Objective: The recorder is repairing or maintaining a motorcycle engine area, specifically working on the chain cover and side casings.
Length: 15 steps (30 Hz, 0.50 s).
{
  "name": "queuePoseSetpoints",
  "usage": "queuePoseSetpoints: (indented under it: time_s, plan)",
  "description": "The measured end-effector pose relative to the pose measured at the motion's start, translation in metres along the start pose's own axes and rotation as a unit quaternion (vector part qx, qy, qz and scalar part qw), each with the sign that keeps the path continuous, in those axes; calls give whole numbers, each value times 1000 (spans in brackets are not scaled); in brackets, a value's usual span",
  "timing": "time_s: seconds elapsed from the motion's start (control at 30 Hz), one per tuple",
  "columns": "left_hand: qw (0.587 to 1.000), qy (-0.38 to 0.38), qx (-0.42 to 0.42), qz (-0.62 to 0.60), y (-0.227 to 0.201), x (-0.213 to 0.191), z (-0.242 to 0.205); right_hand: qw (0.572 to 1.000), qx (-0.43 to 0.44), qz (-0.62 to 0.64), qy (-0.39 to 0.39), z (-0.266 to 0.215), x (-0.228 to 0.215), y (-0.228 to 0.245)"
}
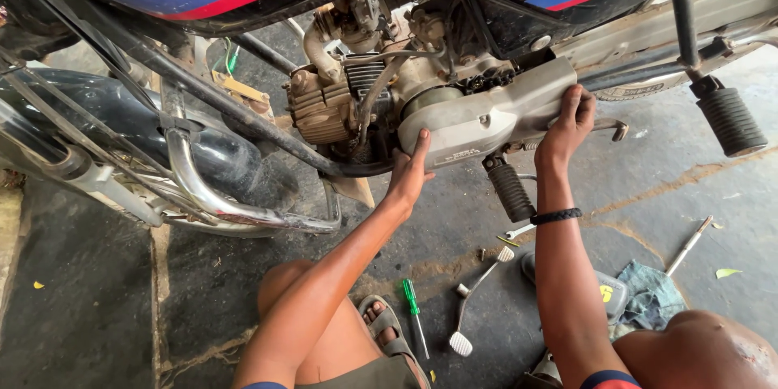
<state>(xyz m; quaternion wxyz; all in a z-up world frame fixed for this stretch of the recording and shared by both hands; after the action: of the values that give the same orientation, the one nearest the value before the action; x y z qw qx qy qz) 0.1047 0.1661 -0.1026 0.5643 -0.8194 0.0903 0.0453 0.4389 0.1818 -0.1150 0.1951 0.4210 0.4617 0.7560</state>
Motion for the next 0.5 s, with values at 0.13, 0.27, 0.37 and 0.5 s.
queuePoseSetpoints:
  time_s: [0.13, 0.27, 0.37, 0.5]
  plan:
    - [1000, 15, -12, 11, 1, 4, 10, 1000, 18, 3, -8, 3, 2, 0]
    - [1000, -14, 10, -12, -1, 1, 21, 1000, -5, 11, 13, 2, 5, 0]
    - [999, -24, 14, -17, -2, 1, 24, 999, -35, -31, 21, -2, 10, 13]
    - [998, -31, 10, -53, 3, 2, 29, 980, -45, -194, -4, -4, 10, 24]
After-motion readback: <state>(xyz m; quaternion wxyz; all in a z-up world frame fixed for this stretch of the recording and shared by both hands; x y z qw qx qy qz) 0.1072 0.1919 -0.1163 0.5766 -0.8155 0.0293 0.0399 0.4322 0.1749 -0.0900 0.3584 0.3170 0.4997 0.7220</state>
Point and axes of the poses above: each hand's wrist, its own z-axis towards the middle knuckle, its own x-axis out of the palm, y = z × x, the point moved 9 cm from there along z, towards the middle knuckle, and after that the axes turned 7 degrees about -y, right-handed, at the moved point
